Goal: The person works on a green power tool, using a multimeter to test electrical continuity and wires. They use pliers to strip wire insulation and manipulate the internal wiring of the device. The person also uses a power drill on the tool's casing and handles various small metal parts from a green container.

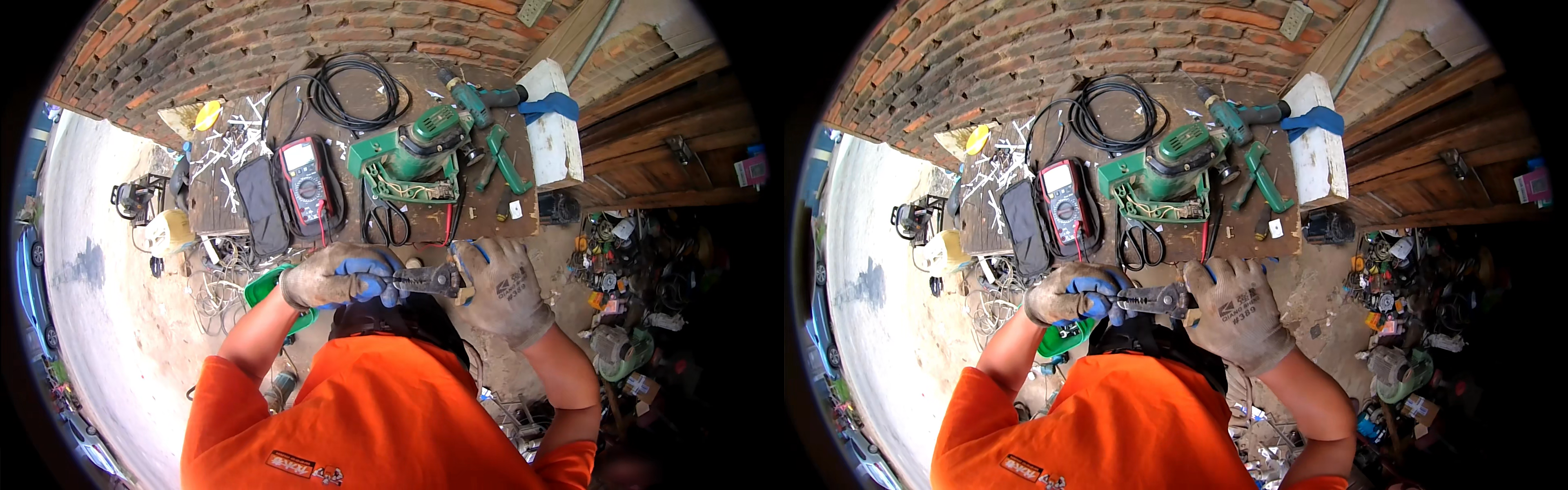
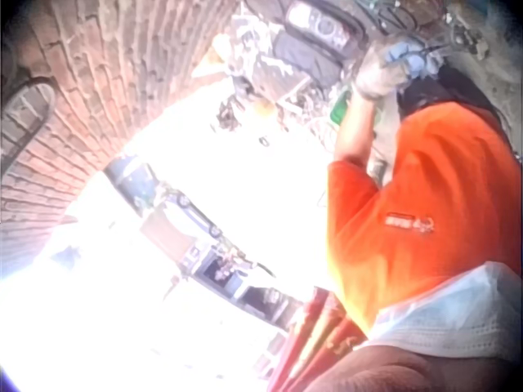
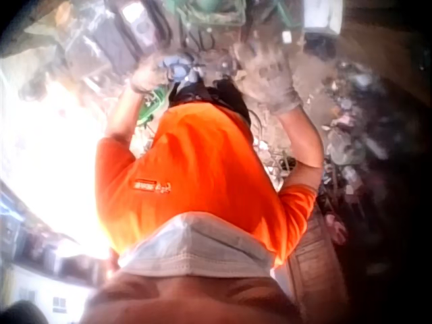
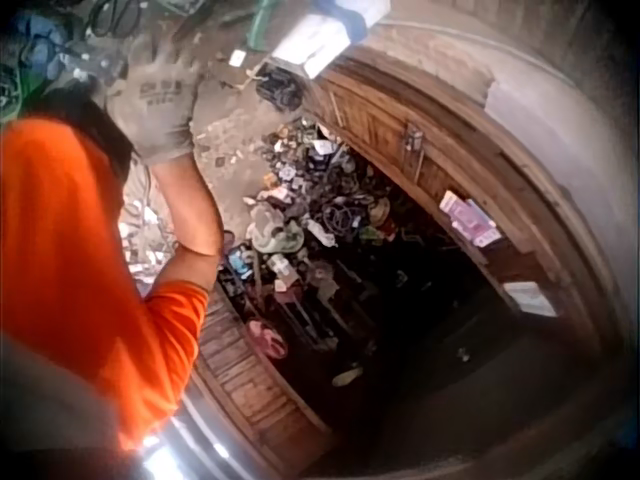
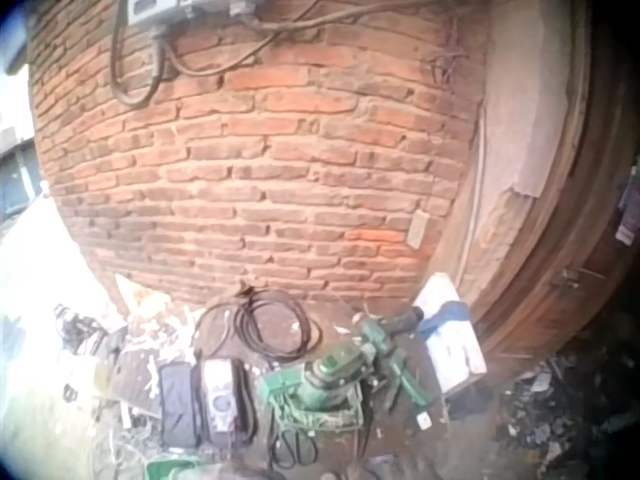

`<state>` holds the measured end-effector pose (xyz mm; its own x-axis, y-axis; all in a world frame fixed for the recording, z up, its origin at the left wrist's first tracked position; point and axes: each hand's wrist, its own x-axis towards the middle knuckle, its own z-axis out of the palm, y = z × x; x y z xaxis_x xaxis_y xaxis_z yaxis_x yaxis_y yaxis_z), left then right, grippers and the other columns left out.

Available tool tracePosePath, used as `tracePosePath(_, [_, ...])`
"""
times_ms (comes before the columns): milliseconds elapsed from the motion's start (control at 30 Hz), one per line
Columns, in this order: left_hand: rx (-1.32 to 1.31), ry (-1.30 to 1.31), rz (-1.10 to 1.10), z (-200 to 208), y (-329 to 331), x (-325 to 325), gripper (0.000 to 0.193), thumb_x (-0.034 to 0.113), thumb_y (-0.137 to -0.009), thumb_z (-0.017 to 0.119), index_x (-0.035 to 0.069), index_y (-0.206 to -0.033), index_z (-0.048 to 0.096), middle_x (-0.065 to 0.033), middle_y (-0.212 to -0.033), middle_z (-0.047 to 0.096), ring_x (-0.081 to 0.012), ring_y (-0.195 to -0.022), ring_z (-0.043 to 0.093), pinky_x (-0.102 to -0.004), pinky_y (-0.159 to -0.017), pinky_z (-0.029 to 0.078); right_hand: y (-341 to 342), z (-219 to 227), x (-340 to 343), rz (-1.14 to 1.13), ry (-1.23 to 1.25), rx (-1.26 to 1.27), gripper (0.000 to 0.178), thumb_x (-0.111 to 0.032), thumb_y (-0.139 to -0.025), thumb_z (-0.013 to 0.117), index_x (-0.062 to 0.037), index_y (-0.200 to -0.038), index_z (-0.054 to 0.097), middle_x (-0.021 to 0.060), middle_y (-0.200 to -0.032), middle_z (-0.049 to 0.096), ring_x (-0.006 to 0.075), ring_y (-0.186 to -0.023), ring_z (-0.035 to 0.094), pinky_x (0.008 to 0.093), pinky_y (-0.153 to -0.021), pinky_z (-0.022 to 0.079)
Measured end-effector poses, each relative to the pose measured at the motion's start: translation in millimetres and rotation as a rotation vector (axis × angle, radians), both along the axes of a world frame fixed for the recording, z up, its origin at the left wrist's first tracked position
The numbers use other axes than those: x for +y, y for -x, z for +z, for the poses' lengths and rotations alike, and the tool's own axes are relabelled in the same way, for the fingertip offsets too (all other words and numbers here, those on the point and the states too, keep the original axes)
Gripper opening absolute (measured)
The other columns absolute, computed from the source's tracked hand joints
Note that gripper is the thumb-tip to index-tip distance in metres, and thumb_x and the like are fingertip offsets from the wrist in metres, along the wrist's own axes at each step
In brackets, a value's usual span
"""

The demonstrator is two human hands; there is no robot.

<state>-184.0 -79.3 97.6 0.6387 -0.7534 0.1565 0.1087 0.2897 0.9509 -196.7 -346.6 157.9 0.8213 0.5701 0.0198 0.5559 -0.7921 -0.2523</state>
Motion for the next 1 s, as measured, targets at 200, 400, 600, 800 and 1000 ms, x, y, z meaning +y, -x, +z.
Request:
tracePosePath(200, [0.279,-0.076,0.009,2.9,6.1,2.3,0.052,0.045,-0.091,0.06,-0.006,-0.099,0.065,-0.0219,-0.107,0.062,-0.0315,-0.096,0.061,-0.0406,-0.084,0.048,-6.3,-12.4,-6.2,0.001,-0.138,0.015,0.044,-0.012,-0.06,0.068,-0.0025,-0.103,0.062,0.0137,-0.083,0.059,0.0334,-0.077,0.06,0.0434,-0.066,0.048])
tracePosePath(400, [-0.485,-0.953,0.093,47.7,8.3,-14.6,0.056,0.047,-0.085,0.065,-0.006,-0.103,0.054,-0.0245,-0.095,0.061,-0.0413,-0.085,0.062,-0.0471,-0.074,0.049,-7.6,-24.8,-8.3,-0.03,-0.106,-0.078,0.048,-0.013,-0.057,0.07,-0.0045,-0.104,0.061,0.0143,-0.086,0.059,0.0344,-0.08,0.06,0.0447,-0.07,0.049])
tracePosePath(600, [-0.553,-0.754,0.741,15.9,21.0,-46.3,0.034,0.032,-0.077,0.075,0.002,-0.075,0.059,-0.0154,-0.061,0.053,-0.0344,-0.052,0.053,-0.041,-0.051,0.043,-4.6,-32.0,-3.5,-0.169,-0.136,-0.077,0.046,-0.013,-0.058,0.07,-0.0048,-0.102,0.061,0.015,-0.089,0.059,0.0355,-0.083,0.06,0.0462,-0.071,0.049])
tracePosePath(800, [-0.479,-0.763,0.837,-7.8,28.3,-57.4,0.035,0.036,-0.078,0.074,0.005,-0.07,0.06,-0.0146,-0.061,0.056,-0.0346,-0.054,0.057,-0.0423,-0.051,0.044,6.4,-61.5,1.8,-0.26,-0.138,-0.143,0.043,-0.02,-0.057,0.075,-0.0063,-0.096,0.062,0.0123,-0.082,0.061,0.0322,-0.075,0.061,0.0424,-0.067,0.047])
tracePosePath(1000, [-0.46,-0.619,0.991,-23.5,30.6,-83.6,0.039,0.026,-0.076,0.078,0.004,-0.058,0.051,-0.0129,-0.055,0.047,-0.0315,-0.047,0.046,-0.0392,-0.045,0.036,7.6,-66.9,16.2,-0.514,-0.251,-0.107,0.042,-0.019,-0.061,0.076,-0.0065,-0.099,0.061,0.0123,-0.084,0.061,0.0349,-0.077,0.062,0.0448,-0.073,0.048])
